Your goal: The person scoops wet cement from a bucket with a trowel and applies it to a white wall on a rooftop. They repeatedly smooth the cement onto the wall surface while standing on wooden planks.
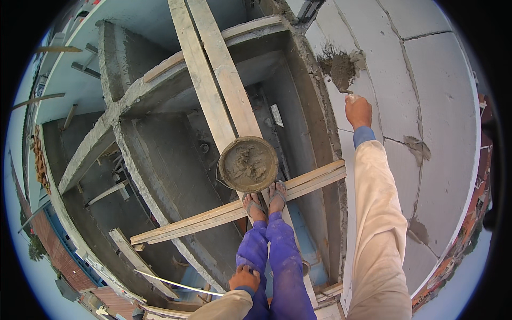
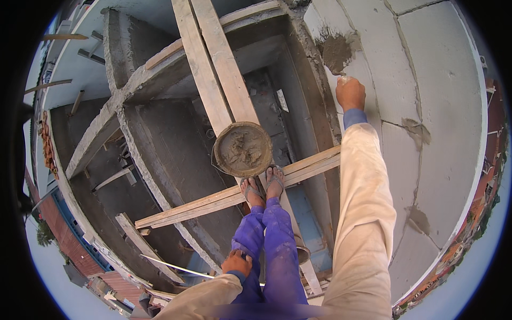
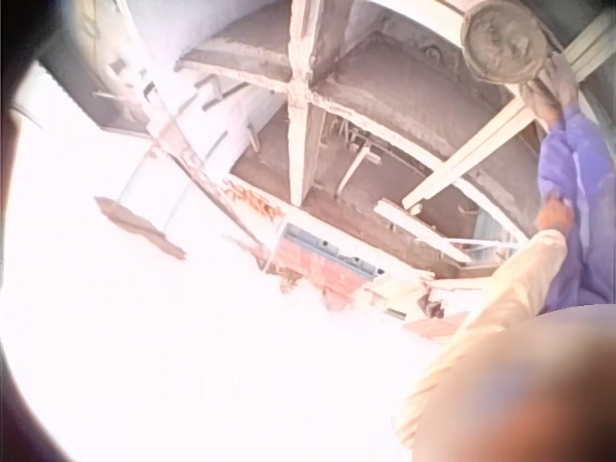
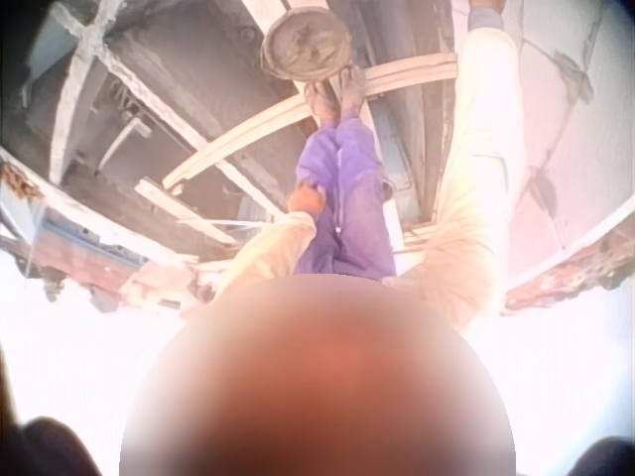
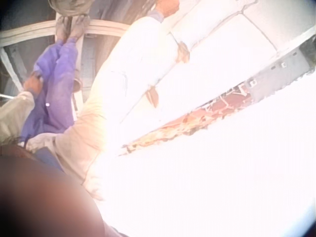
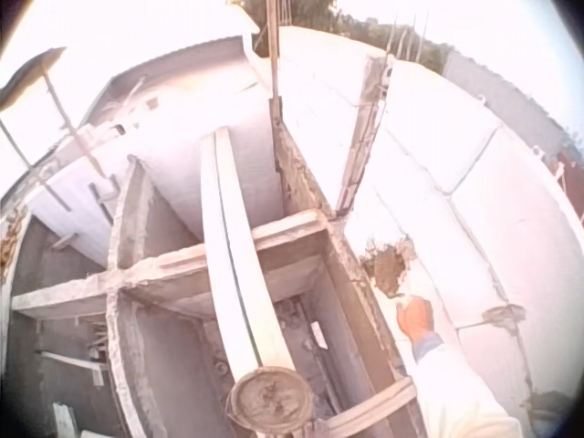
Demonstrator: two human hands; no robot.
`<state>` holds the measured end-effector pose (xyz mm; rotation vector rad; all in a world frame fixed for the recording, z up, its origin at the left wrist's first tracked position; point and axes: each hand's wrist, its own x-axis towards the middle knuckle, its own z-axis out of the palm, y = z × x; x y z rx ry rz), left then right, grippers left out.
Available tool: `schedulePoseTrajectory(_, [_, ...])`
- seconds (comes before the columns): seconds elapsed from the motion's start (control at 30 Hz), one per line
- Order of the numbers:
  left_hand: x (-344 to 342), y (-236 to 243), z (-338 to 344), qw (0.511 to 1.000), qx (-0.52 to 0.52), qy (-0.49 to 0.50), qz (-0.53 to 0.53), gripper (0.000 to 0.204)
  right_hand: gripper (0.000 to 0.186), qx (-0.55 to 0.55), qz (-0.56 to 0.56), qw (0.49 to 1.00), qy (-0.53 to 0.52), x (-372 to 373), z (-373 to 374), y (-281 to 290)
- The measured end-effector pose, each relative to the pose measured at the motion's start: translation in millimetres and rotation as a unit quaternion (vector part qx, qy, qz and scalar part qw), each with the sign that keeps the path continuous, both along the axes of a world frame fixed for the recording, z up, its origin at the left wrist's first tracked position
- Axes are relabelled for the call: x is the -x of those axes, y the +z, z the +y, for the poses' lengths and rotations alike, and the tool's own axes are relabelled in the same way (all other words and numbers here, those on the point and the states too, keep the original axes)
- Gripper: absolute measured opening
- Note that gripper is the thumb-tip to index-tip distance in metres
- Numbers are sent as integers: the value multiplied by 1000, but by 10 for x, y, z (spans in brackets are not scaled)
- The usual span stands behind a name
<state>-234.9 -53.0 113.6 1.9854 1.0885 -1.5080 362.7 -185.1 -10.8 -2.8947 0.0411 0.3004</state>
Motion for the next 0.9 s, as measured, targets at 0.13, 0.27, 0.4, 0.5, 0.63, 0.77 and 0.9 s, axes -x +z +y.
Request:
schedulePoseTrajectory(0.13, [1,24,-19,1000,7,30,-6,50,31,67,-33,993,87,550,-334,711])
schedulePoseTrajectory(0.27, [37,29,-68,998,3,62,-14,49,30,74,67,973,209,1770,-159,660])
schedulePoseTrajectory(0.4, [107,-3,-120,997,1,75,-5,48,27,96,88,915,383,2617,308,-139])
schedulePoseTrajectory(0.5, [136,-12,-156,996,9,87,4,48,25,100,87,929,346,2935,793,-821])
schedulePoseTrajectory(0.63, [130,6,-178,996,0,88,1,48,35,-4,247,925,290,3197,1027,-1228])
schedulePoseTrajectory(0.77, [100,10,-198,996,3,91,1,48,38,-67,265,946,177,3469,605,-1016])
schedulePoseTrajectory(0.9, [50,12,-206,997,12,77,18,51,38,-113,194,951,212,3466,302,-608])
